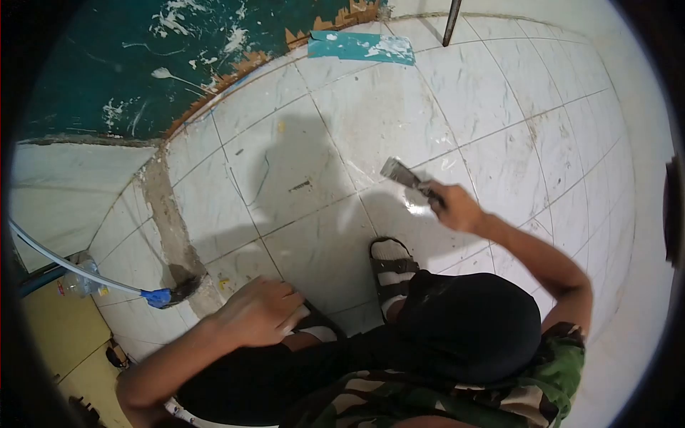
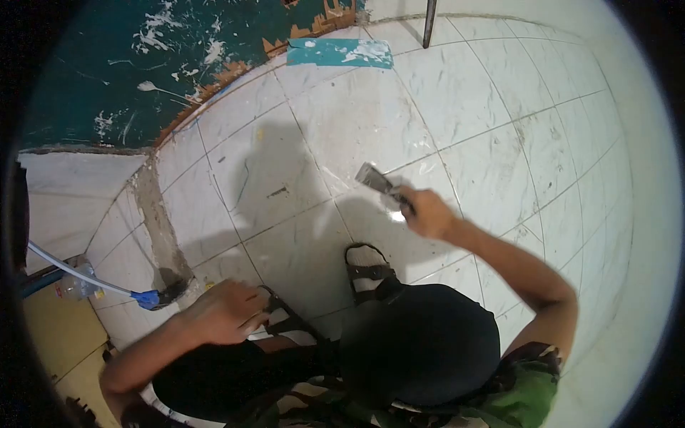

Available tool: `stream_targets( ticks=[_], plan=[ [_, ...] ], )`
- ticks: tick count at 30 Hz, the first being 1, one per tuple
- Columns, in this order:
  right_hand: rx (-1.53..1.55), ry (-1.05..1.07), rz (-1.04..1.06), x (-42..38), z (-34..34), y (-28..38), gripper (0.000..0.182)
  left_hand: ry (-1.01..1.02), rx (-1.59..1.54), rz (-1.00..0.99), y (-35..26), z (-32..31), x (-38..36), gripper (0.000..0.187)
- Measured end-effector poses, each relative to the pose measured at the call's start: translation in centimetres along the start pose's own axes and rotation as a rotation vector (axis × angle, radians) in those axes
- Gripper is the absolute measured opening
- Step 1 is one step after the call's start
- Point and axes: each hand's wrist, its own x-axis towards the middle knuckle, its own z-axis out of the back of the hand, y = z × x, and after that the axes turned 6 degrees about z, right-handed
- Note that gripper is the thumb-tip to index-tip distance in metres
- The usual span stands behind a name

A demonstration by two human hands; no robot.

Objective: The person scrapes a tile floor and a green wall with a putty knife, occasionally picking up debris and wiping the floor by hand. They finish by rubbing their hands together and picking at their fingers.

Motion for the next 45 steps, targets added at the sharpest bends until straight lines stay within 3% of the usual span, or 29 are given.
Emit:
stream_targets(
  ticks=[1,2,3,5,7,9,10,11,13,17,23,26,28,31,33,35,36,38,39,41,43,44,45],
  plan=[
    [0.017,-0.055,0.113,-1.1,-2.7,-1.6,0.044,-0.006,0.031,-0.077,0.4,-1.0,2.5,0.019],
    [0.071,-0.061,-0.008,-1.8,-4.0,-0.3,0.046,-0.010,0.067,-0.154,0.9,-1.9,5.4,0.019],
    [0.125,-0.068,-0.128,-2.1,-5.3,1.2,0.050,-0.087,0.046,-0.233,1.2,-3.1,8.7,0.019],
    [0.298,-0.185,-0.138,-2.8,-9.1,1.1,0.056,-0.307,-0.063,-0.386,1.4,-5.4,15.7,0.017],
    [0.325,-0.307,-0.071,-3.2,-12.8,-0.1,0.047,-0.510,-0.222,-0.507,1.4,-6.9,21.3,0.015],
    [0.987,-0.112,-0.475,-3.3,-14.4,-0.3,0.035,-0.573,-0.298,-0.562,1.8,-8.7,25.4,0.014],
    [1.095,-0.155,-0.549,-3.4,-14.6,1.3,0.015,-0.602,-0.356,-0.507,2.3,-10.2,27.1,0.013],
    [1.094,-0.160,-0.559,-3.7,-14.4,2.0,0.015,-0.630,-0.414,-0.450,2.9,-11.5,28.5,0.012],
    [1.395,-0.106,-0.702,-3.9,-14.2,3.0,0.018,-0.582,-0.366,-0.501,4.2,-13.6,30.1,0.015],
    [1.358,-0.084,-0.808,-2.7,-14.3,3.8,0.022,-0.502,-0.337,-0.573,5.9,-14.4,30.8,0.029],
    [1.437,-0.119,-0.880,0.2,-13.6,5.7,0.023,-0.558,-0.306,-0.602,7.7,-13.5,31.5,0.027],
    [1.223,-0.174,-0.923,0.4,-13.5,6.3,0.023,-0.510,-0.286,-0.627,8.4,-14.2,32.1,0.028],
    [1.386,-0.189,-0.817,1.2,-12.9,6.2,0.022,-0.540,-0.302,-0.639,9.1,-13.4,33.4,0.028],
    [1.483,-0.165,-0.954,2.3,-10.6,7.3,0.023,-0.556,-0.337,-0.649,9.2,-13.2,33.3,0.029],
    [1.452,-0.102,-0.806,1.2,-11.6,6.1,0.023,-0.550,-0.409,-0.666,8.3,-13.4,33.0,0.030],
    [1.373,-0.152,-1.032,1.4,-11.1,7.0,0.022,-0.524,-0.388,-0.646,8.1,-13.1,33.1,0.030],
    [1.373,-0.151,-1.034,1.3,-12.0,5.5,0.022,-0.492,-0.375,-0.626,8.0,-13.0,33.0,0.030],
    [1.035,-0.078,-0.442,0.6,-14.9,1.4,0.020,-0.513,-0.377,-0.622,8.7,-13.0,33.7,0.030],
    [1.036,-0.074,-0.446,1.0,-14.2,2.0,0.020,-0.542,-0.370,-0.624,9.2,-12.8,34.3,0.029],
    [1.358,-0.118,-0.888,2.7,-11.1,4.5,0.018,-0.579,-0.352,-0.633,9.0,-12.6,34.5,0.029],
    [1.359,-0.112,-0.929,1.5,-10.1,5.7,0.019,-0.880,-0.432,-0.677,7.4,-13.5,33.9,0.029],
    [1.363,-0.102,-0.973,1.2,-9.9,6.0,0.019,-0.882,-0.430,-0.677,7.4,-13.4,33.8,0.029],
    [1.363,-0.100,-0.975,1.3,-9.9,5.8,0.019,-0.707,-0.415,-0.649,7.5,-13.6,33.8,0.029]
  ],
)
